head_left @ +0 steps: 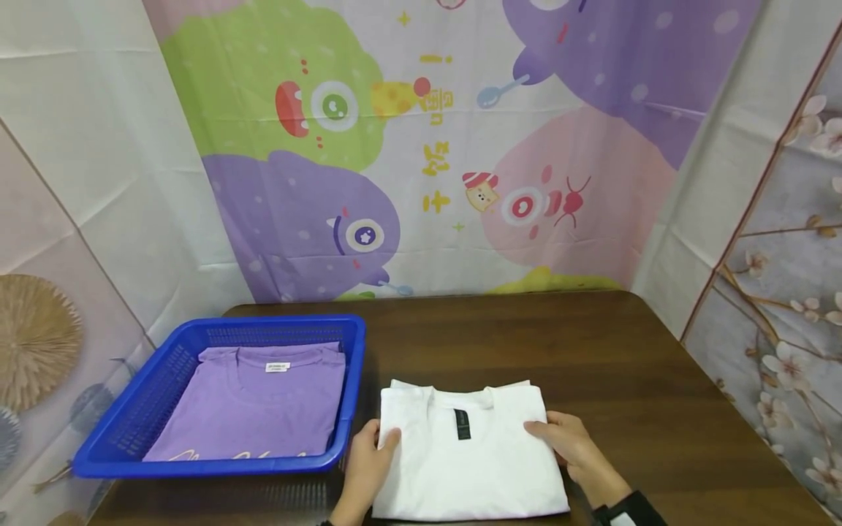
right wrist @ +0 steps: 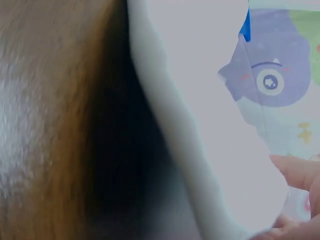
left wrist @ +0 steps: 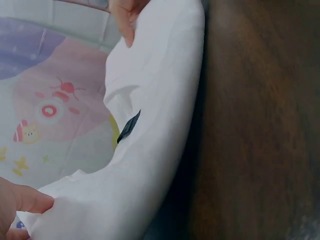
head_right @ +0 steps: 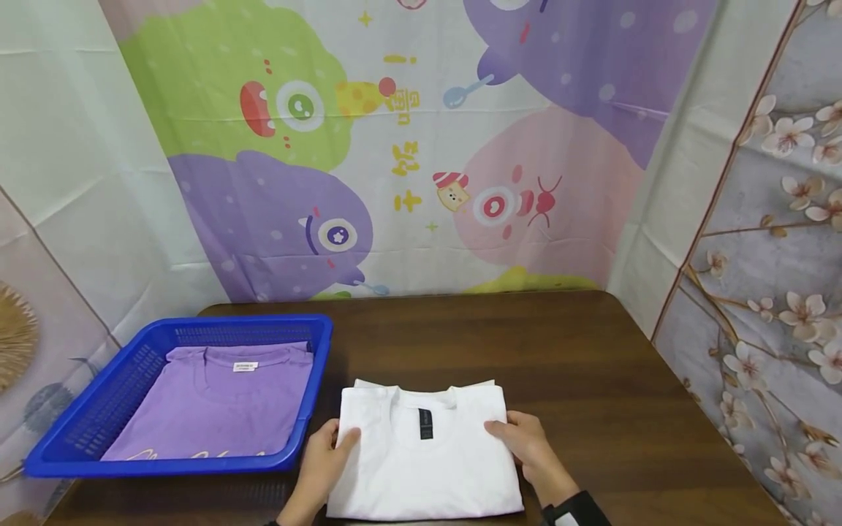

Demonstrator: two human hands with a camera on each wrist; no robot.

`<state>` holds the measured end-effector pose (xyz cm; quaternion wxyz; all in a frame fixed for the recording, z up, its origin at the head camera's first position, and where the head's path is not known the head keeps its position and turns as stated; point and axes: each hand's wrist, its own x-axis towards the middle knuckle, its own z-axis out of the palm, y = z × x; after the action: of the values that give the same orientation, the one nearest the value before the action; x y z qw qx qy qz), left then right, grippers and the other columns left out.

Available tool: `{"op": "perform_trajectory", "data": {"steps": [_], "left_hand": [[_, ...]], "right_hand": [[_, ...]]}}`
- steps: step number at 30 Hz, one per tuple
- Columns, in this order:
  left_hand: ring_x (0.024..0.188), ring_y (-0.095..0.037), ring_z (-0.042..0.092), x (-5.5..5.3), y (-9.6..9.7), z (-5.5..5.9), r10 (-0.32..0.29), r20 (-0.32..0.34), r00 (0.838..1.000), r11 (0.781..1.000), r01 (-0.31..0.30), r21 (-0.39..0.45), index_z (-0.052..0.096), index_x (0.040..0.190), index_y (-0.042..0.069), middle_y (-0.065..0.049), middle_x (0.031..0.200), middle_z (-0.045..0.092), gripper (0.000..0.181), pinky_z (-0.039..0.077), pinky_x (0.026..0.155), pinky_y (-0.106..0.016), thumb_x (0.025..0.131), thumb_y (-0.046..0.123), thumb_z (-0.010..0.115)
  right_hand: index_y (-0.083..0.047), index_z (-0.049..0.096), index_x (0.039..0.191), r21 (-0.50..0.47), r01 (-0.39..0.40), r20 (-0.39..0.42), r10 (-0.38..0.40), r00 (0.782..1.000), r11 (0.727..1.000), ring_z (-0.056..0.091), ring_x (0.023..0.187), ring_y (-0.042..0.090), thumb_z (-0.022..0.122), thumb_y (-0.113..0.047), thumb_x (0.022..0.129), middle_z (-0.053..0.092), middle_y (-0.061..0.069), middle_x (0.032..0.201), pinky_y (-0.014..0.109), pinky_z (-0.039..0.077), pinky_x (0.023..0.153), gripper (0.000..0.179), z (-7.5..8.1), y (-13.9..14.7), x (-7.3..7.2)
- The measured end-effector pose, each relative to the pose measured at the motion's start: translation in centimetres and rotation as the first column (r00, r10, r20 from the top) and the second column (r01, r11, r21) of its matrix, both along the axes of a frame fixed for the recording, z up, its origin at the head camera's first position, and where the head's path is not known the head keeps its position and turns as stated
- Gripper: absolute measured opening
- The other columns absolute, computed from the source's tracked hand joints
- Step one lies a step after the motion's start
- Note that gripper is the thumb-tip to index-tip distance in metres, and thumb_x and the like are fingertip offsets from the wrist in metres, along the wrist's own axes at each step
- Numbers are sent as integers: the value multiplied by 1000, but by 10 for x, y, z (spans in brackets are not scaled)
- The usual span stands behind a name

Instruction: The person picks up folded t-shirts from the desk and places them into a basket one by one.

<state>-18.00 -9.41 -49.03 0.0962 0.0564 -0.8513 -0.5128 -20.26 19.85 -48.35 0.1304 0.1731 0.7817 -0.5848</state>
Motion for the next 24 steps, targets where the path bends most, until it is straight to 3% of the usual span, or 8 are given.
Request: {"op": "perform_trajectory", "data": {"steps": [9, 17, 24], "left_hand": [[70, -8, 61, 12, 7, 12, 37, -82, 996, 999, -36, 17, 66, 94, -3, -16, 85, 74, 15, 48, 62, -21, 83, 7, 69], [72, -3, 64, 21, 13, 28, 59, -129, 990, 998, -54, 45, 67, 92, 1, -13, 87, 76, 11, 50, 62, -18, 83, 5, 70], [71, 0, 63, 29, 12, 49, 52, -183, 982, 995, -36, 89, 68, 93, -1, -15, 86, 75, 12, 50, 61, -17, 83, 4, 71]], "right_hand": [[8, 62, 109, 37, 28, -85, -25, 996, 999, 59, 70, 14, 65, -16, 85, 63, 3, 79, 30, 50, 61, 34, 15, -6, 10], [5, 65, 94, 11, 58, -144, -55, 988, 998, 55, 62, 12, 68, -14, 83, 58, -4, 65, 28, 48, 56, 22, 32, -15, 22], [7, 63, 102, -44, 85, -166, -91, 982, 995, 60, 63, 12, 68, -11, 84, 69, -2, 71, 28, 51, 57, 26, 51, -21, 29]]}}
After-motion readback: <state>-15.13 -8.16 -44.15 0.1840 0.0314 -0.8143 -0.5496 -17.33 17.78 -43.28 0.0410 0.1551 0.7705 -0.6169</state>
